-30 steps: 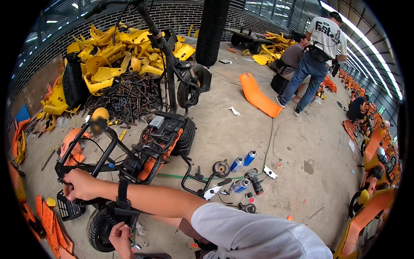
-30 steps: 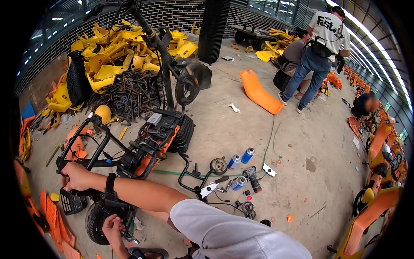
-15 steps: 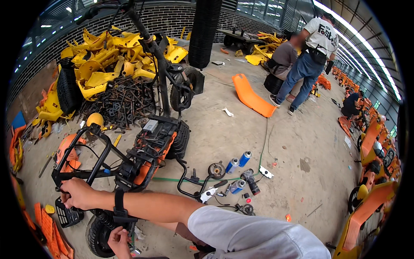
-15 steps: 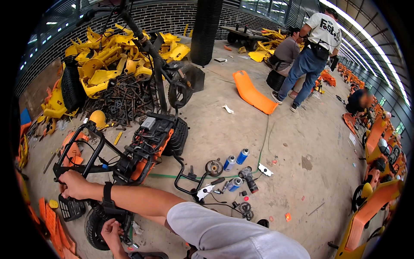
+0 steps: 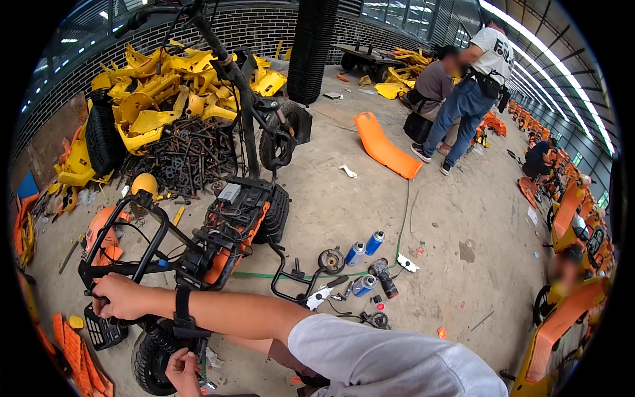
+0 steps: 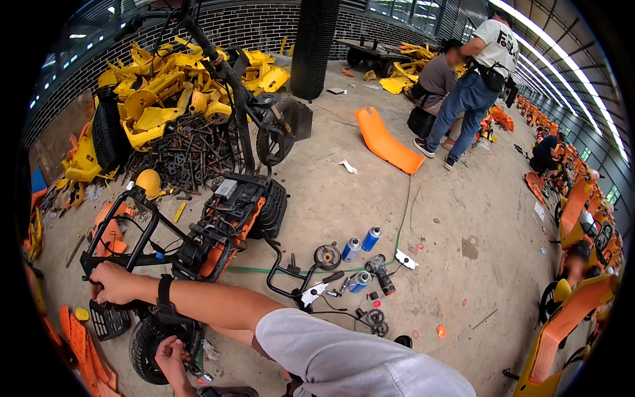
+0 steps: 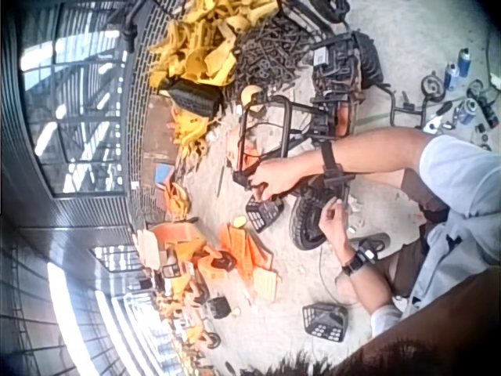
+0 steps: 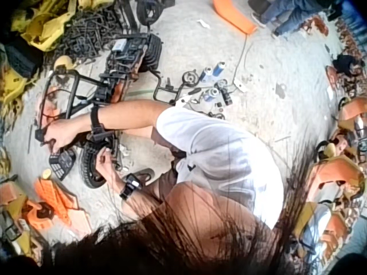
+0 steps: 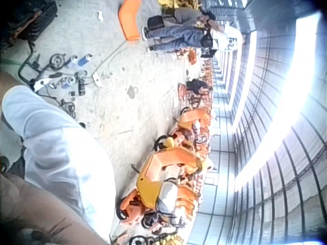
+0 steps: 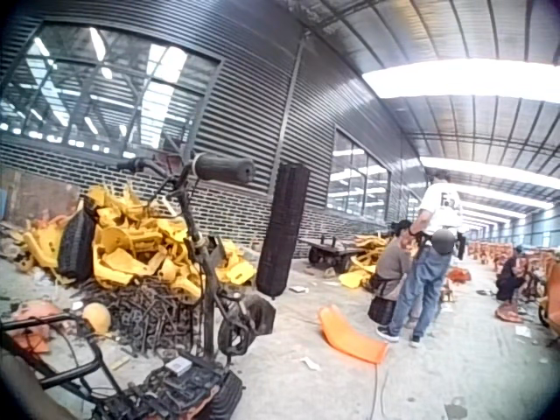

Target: The person works on the metal frame of a scooter, installing small metal components and securing a black plastic housing using their hands.

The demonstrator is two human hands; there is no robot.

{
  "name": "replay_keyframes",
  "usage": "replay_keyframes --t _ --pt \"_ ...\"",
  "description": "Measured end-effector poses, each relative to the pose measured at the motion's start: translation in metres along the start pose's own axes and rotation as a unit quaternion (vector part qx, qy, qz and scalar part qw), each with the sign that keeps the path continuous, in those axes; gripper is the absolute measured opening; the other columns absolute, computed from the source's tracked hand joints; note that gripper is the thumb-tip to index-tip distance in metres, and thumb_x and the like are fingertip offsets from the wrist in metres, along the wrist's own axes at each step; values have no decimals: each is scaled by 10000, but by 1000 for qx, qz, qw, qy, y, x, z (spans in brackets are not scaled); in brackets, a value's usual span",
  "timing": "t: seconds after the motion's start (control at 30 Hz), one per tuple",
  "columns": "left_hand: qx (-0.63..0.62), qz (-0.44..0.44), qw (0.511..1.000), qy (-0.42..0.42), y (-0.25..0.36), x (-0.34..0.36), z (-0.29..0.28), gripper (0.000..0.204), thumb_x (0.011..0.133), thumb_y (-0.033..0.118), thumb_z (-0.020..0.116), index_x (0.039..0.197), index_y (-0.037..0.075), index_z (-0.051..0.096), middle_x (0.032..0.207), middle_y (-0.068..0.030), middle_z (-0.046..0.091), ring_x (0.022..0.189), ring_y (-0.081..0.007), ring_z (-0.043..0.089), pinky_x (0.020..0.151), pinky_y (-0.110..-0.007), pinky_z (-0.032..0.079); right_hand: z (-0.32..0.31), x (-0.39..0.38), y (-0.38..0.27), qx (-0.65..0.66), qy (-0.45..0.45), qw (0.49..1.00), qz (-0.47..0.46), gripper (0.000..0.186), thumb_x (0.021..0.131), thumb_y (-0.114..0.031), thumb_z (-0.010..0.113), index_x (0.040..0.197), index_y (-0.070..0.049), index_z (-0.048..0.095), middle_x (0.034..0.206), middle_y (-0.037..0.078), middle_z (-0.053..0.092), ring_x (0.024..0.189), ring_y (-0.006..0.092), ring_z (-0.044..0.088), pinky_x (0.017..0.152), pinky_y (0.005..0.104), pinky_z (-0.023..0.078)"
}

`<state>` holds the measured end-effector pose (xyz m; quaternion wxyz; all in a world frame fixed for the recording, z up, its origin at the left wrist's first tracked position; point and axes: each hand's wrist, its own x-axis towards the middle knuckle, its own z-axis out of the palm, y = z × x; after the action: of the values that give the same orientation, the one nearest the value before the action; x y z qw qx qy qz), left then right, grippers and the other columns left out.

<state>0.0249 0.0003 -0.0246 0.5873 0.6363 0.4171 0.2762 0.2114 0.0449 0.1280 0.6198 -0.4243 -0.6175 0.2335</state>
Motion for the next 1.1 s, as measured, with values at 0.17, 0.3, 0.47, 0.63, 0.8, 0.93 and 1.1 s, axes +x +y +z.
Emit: replay_keyframes --t 0.17,0.3,0.47,0.63,0.8,0.93,1.1 --pt "-11 0 1000 -10 -4 3 -3 260 888 144 726 1047 -46 645 774 -99 668 546 -104 573 461 -237 448 4 -4 -6 -24 36 999 10 90 697 46 716 784 47 695 723 154 701 668 256 689 613 361 504" --pt "-12 2 1000 -13 -1 1 -2 260 885 142 729 1046 -44 644 775 -98 669 547 -102 573 463 -233 452 6 -8 -12 -30 50 998 12 94 701 47 717 792 51 693 710 166 689 656 263 684 608 366 498" --pt "-12 -1 1000 -15 -3 3 -4 259 884 140 730 1047 -42 644 777 -96 670 547 -100 572 461 -231 457 9 -8 -10 -56 57 997 7 103 706 38 725 805 47 699 716 177 684 681 275 693 623 370 499" --pt "-20 11 999 -28 -8 4 -7 261 886 144 728 1045 -44 643 779 -96 670 542 -100 571 455 -231 456 8 -7 -4 -33 48 998 -3 121 702 30 732 820 35 707 761 160 707 722 268 706 654 370 517" --pt "-17 14 999 -30 -5 4 -5 234 904 133 702 1043 -45 641 765 -89 661 534 -103 565 454 -230 453 4 -3 -3 -22 18 1000 13 133 709 6 741 836 27 710 780 151 712 747 271 706 692 366 524" --pt "-8 13 1000 -26 -4 2 -4 217 927 137 673 1043 -43 639 756 -79 651 534 -105 561 462 -232 455 4 -11 -13 -93 104 989 -47 187 759 -106 747 850 38 672 752 134 650 757 290 662 729 365 516" --pt "-46 0 999 -14 1 -4 -8 207 979 179 604 1013 -24 629 754 -72 642 542 -113 562 471 -238 455 10 -63 -44 49 84 995 26 419 1005 -394 511 876 -5 599 659 87 536 620 175 540 600 358 429"
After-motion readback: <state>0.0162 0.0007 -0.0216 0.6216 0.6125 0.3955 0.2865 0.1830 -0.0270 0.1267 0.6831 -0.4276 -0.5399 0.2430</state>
